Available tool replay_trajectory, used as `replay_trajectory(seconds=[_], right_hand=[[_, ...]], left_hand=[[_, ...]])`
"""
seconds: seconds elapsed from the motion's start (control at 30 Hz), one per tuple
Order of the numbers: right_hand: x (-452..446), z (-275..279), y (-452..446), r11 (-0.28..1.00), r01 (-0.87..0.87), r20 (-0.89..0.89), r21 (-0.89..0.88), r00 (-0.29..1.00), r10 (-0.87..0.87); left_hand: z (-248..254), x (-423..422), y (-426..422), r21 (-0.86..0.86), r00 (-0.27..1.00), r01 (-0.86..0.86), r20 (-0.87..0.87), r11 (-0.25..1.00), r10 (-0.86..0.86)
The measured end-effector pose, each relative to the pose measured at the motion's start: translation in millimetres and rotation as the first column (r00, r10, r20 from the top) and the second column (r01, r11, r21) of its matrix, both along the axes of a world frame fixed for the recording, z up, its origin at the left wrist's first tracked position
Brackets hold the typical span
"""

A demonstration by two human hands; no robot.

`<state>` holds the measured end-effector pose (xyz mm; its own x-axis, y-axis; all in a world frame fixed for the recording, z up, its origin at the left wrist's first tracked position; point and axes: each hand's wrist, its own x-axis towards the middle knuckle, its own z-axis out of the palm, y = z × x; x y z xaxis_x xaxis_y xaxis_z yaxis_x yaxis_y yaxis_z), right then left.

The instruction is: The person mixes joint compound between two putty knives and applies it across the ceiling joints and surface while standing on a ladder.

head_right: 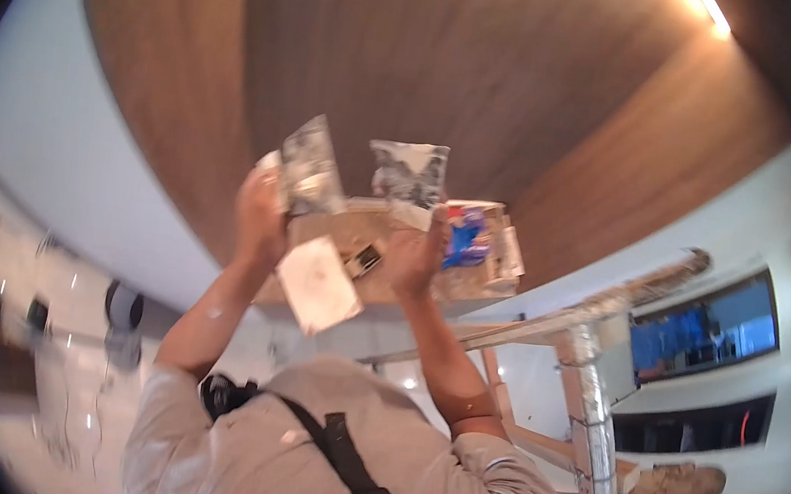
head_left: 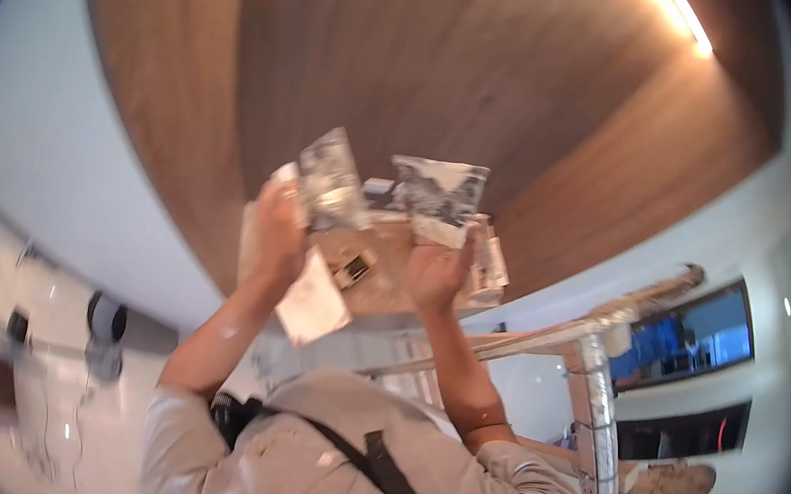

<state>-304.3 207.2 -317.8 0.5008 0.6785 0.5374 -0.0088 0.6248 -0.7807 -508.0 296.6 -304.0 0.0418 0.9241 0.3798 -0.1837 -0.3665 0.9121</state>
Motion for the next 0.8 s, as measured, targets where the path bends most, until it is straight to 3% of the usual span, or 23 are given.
replay_trajectory(seconds=[0.03, 0.07, 0.13, 0.17, 0.27, 0.4, 0.43, 0.47, 0.5, 0.53, 0.57, 0.6, 0.67, 0.77, 0.8], right_hand=[[-25.3, 45.2, -18.6, 0.913, -0.361, -0.123, 0.191, 0.914, 0.387], [-31.7, 44.5, -22.4, 0.941, -0.292, 0.053, 0.170, 0.957, 0.287], [-39.2, 42.3, -27.1, 0.968, -0.187, 0.352, 0.169, 0.928, 0.118], [-43.3, 42.8, -29.1, 0.972, -0.156, 0.460, 0.173, 0.886, 0.060], [-34.8, 39.6, -37.1, 0.993, -0.052, 0.728, 0.102, 0.685, -0.039], [-21.4, 25.8, -31.9, 0.985, 0.137, 0.830, -0.103, 0.558, 0.009], [-22.2, 21.1, -33.1, 0.963, 0.253, 0.893, -0.091, 0.448, -0.033], [-18.7, 17.8, -32.1, 0.956, 0.253, 0.840, -0.146, 0.543, -0.015], [-12.3, 14.4, -29.7, 0.947, 0.247, 0.778, -0.207, 0.629, 0.006], [-9.3, 9.1, -27.6, 0.932, 0.238, 0.707, -0.272, 0.707, 0.026], [-13.4, 20.6, -25.1, 0.959, 0.224, 0.770, -0.173, 0.638, -0.011], [-18.4, 38.4, -21.0, 0.976, 0.204, 0.821, -0.070, 0.567, -0.059], [-34.3, 47.5, -11.7, 0.976, 0.203, 0.855, -0.081, 0.518, -0.037], [-52.8, 39.1, -7.8, 0.967, 0.228, 0.870, -0.112, 0.493, -0.016], [-56.8, 32.7, -6.0, 0.962, 0.239, 0.869, -0.129, 0.494, -0.007]], left_hand=[[-5.7, 12.9, -11.8, -0.207, 0.960, 0.100, 0.278, 0.973, -0.039], [-7.9, 25.8, -22.8, -0.347, 0.834, 0.243, 0.551, 0.906, -0.013], [3.5, 35.7, -45.1, -0.421, 0.773, 0.260, 0.631, 0.869, 0.075], [12.9, 36.0, -50.4, -0.372, 0.749, 0.287, 0.662, 0.883, 0.036], [20.2, 32.2, -63.3, -0.365, 0.720, 0.305, 0.693, 0.880, 0.037], [11.1, 2.8, -55.7, -0.385, 0.745, 0.292, 0.666, 0.876, 0.044], [11.0, -7.1, -52.6, -0.327, 0.773, 0.254, 0.635, 0.910, 0.013], [21.6, -15.6, -49.0, -0.332, 0.832, 0.197, 0.554, 0.922, 0.022], [24.0, -22.6, -43.8, -0.307, 0.917, 0.068, 0.394, 0.949, 0.061], [2.5, -34.7, -22.1, -0.094, 0.991, -0.113, 0.057, 0.989, 0.119], [8.4, -38.8, -17.8, -0.023, 0.987, -0.136, -0.095, 0.990, 0.133], [14.1, -40.4, -12.6, -0.013, 0.974, -0.094, -0.208, 0.995, 0.089], [19.8, -41.5, -4.7, 0.003, 0.911, 0.008, -0.412, 1.000, -0.006], [29.6, -30.6, -0.9, -0.069, 0.902, 0.094, -0.417, 0.993, -0.114], [34.2, -28.5, 2.7, -0.060, 0.860, 0.085, -0.500, 0.995, -0.104]])
